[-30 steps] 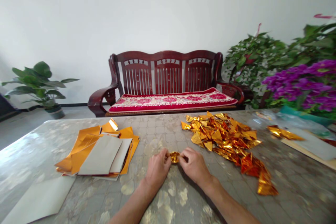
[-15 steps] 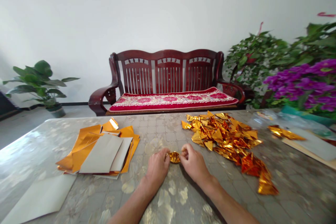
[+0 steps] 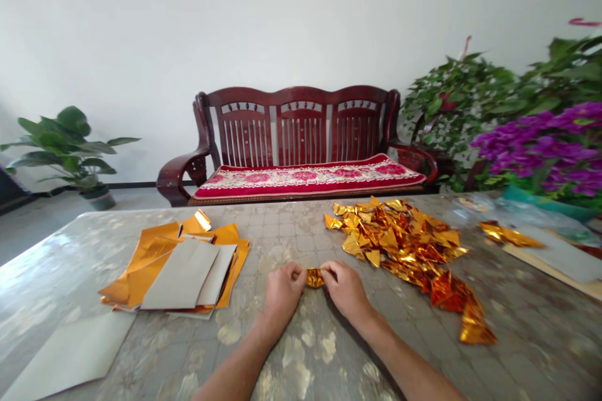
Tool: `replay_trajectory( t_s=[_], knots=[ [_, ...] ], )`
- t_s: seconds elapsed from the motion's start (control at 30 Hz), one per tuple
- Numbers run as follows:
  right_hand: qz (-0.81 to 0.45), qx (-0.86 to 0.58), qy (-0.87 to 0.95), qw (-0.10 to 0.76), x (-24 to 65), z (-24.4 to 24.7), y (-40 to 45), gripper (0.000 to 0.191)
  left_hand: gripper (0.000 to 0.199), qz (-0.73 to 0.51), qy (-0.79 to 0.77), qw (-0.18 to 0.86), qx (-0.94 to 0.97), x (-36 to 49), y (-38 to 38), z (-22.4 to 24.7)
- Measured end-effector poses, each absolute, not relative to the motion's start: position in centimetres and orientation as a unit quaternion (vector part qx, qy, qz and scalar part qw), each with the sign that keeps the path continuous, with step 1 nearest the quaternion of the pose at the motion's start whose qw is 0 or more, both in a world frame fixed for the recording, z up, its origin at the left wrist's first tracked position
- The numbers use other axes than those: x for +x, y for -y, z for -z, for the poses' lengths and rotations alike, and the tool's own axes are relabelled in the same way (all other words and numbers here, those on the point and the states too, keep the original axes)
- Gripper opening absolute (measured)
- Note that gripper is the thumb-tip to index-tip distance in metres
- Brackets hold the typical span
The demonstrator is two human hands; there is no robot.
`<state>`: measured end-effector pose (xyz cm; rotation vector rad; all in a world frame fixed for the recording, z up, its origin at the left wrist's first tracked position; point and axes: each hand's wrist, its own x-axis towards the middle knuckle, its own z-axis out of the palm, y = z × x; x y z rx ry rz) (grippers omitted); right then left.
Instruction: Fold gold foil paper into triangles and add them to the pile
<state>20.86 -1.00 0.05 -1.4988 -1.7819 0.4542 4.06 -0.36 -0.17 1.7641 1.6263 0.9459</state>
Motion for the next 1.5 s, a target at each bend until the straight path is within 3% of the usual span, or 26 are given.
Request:
replay_trajectory(
  t_s=[0.27,1.13,1.5],
  knots=[
    [-0.209,-0.570,0.678,0.414,20.8,0.6,0.6,0.021,0.021,-0.383,-0.602,0.363,0.599,4.3,0.3,0.6],
    [-0.209,-0.526,0.692,0.448,20.8,0.9,0.8,0.031,0.023,-0.432,-0.576,0.327,0.612,4.2,0.3,1.5],
    [-0.380,-0.517,0.600,0.478,21.3,0.7,1.1,0.046,0.029,-0.420,-0.593,0.309,0.613,4.2,0.3,1.0]
  ],
)
